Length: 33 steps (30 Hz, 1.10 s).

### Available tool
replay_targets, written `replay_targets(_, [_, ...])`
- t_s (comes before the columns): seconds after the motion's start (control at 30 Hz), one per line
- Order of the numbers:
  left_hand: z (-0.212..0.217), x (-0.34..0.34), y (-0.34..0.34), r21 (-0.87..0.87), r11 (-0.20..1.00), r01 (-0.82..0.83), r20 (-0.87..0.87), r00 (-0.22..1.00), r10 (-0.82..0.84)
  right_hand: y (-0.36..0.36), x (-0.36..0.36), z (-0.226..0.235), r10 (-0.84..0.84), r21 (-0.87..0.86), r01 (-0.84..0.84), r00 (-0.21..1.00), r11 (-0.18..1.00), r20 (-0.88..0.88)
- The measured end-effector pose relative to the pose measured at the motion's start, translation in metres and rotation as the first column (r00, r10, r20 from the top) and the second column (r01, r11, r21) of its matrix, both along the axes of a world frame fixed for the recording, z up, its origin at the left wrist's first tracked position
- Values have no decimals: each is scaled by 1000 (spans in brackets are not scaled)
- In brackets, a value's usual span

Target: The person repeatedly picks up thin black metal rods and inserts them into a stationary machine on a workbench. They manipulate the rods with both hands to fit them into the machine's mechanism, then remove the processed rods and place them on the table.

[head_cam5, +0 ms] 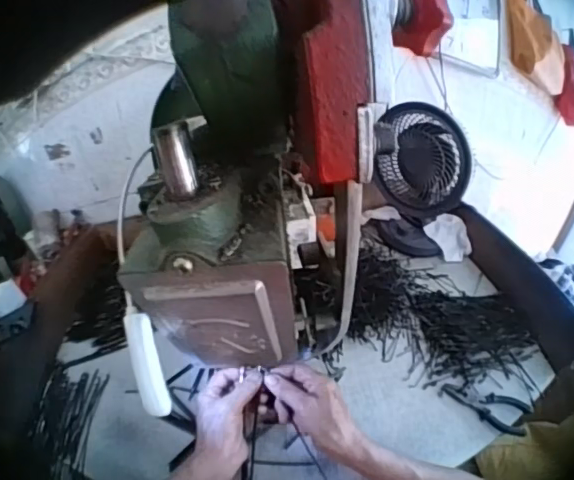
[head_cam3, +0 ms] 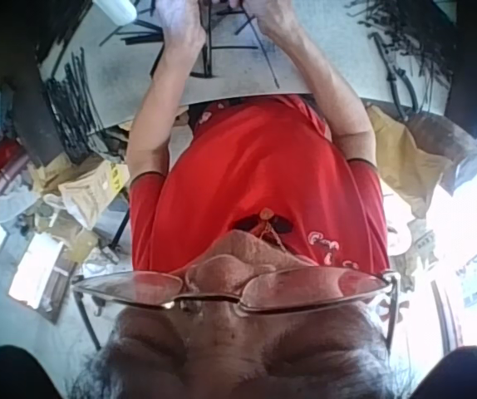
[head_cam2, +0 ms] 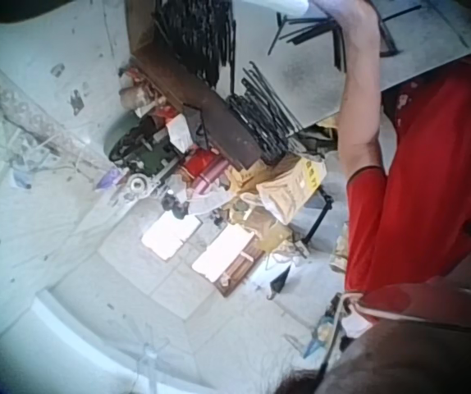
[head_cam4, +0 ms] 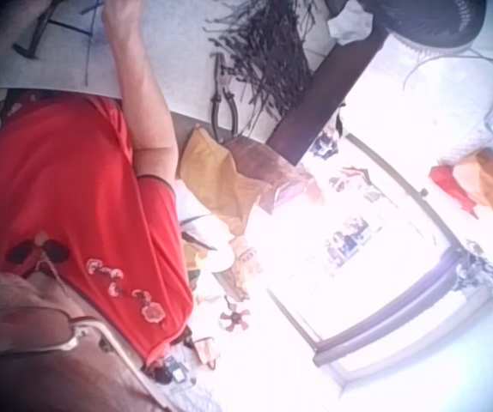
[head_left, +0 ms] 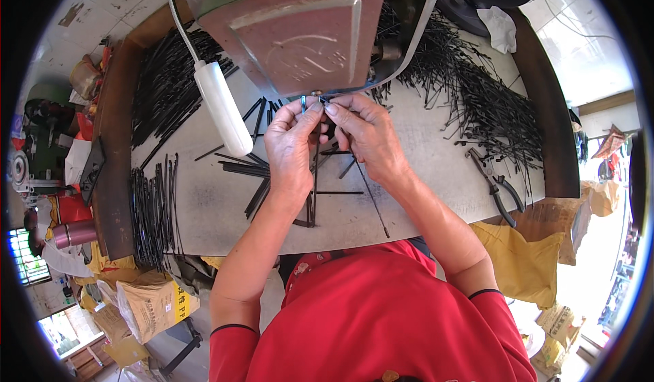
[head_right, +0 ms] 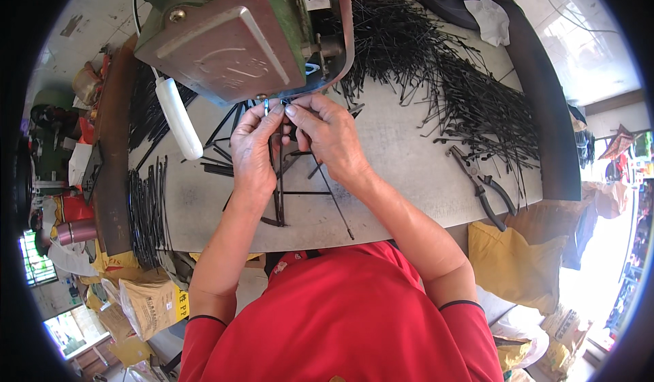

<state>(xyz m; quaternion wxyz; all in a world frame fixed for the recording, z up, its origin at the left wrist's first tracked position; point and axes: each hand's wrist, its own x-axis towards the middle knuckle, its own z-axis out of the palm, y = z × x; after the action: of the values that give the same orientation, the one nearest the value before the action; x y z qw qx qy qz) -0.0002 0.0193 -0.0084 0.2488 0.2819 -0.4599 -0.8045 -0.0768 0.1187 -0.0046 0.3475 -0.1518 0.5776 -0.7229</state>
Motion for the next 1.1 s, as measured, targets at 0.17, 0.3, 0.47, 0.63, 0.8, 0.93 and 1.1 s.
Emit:
replay_targets(0.17, [4, -3, 0, 16, 1000, -5, 40, 999, 4, -2, -6, -2, 18, 14, -19, 998, 1000, 53])
replay_targets(0.3, [6, -2, -7, 16, 999, 31, 96, 995, -33, -3, -10, 9, 56, 113, -49, 996, 992, -67])
replay_targets(0.47, [7, -1, -6, -10, 1000, 26, 132, 991, -25, -2, -18, 13, 159, 257, -110, 971, 960, -177])
replay_targets(0.63, [0, 5, -1, -34, 998, 52, 104, 993, -48, 6, -11, 10, 131, 172, -128, 991, 977, -7])
replay_targets(0.8, [-3, 16, 14, -12, 997, 82, 54, 995, -82, 19, 3, 1, 69, 77, -76, 993, 994, 95])
replay_targets(0.93, [-6, 16, 5, -68, 984, 165, 74, 984, -160, 21, 1, 5, 105, 44, -111, 988, 993, 111])
replay_targets(1.1, [0, 12, 2, -15, 978, 207, 34, 978, -206, 24, 3, 6, 113, 27, -116, 989, 993, 91])
